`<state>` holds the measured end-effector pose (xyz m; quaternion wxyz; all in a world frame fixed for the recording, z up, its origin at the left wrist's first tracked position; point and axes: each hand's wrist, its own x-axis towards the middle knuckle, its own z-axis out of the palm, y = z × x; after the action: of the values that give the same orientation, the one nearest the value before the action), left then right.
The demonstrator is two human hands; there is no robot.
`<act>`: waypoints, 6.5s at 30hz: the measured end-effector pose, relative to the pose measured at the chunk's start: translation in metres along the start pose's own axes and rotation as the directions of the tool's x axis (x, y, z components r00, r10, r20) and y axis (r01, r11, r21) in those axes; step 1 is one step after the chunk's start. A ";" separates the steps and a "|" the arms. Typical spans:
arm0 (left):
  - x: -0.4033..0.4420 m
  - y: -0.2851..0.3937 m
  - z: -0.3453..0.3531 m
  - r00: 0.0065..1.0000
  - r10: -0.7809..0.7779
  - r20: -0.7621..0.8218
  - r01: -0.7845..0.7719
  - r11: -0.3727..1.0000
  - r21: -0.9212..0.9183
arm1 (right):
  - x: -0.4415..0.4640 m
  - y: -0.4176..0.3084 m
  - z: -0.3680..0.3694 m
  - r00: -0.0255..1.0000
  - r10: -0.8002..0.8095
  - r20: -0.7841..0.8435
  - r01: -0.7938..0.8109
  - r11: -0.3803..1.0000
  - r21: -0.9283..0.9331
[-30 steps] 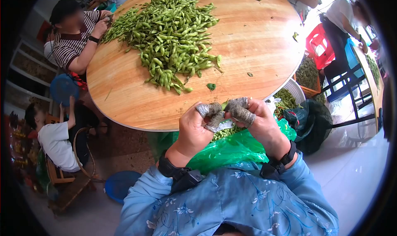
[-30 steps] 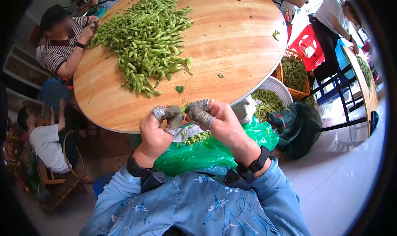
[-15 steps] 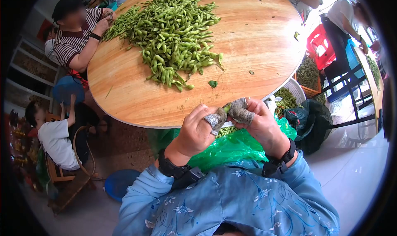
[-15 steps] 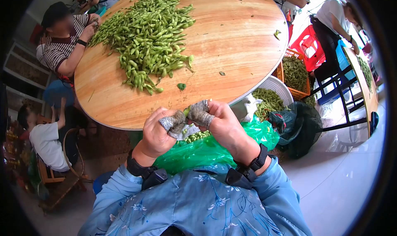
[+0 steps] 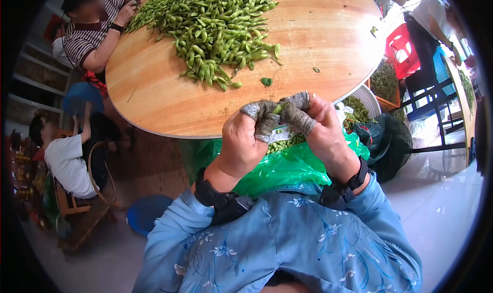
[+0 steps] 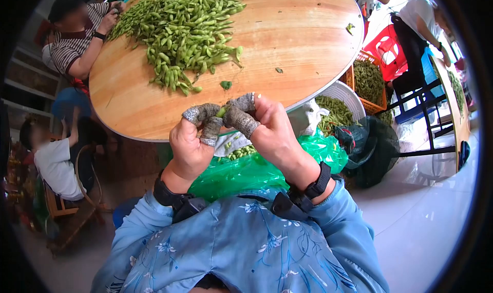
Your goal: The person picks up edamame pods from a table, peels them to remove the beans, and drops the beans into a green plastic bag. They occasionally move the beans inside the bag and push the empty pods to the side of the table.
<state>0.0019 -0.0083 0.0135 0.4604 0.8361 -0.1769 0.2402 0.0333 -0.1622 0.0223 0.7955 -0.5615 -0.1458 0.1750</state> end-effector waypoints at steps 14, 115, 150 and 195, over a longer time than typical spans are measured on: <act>0.013 -0.001 -0.011 0.777 -0.512 0.365 0.628 0.601 -0.495 | 0.001 0.007 0.002 1.000 -0.029 0.001 0.029 0.984 -0.178; -0.003 0.000 -0.007 0.960 -0.005 0.282 -0.091 0.942 0.324 | -0.002 0.009 -0.002 0.995 0.079 0.059 -0.087 0.986 0.139; 0.002 -0.002 -0.007 0.744 -0.546 0.385 0.665 0.553 -0.502 | -0.005 0.016 0.011 0.997 -0.001 0.073 0.027 0.936 -0.350; 0.026 -0.091 -0.055 0.896 -0.423 -0.137 0.433 0.900 0.055 | 0.016 0.013 -0.031 0.976 -0.203 -0.077 0.111 0.771 -0.628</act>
<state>0.0566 0.0835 -0.0085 0.4763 0.8569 0.0499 0.1906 0.0589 -0.1772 0.0000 0.5871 -0.7879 -0.1854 0.0103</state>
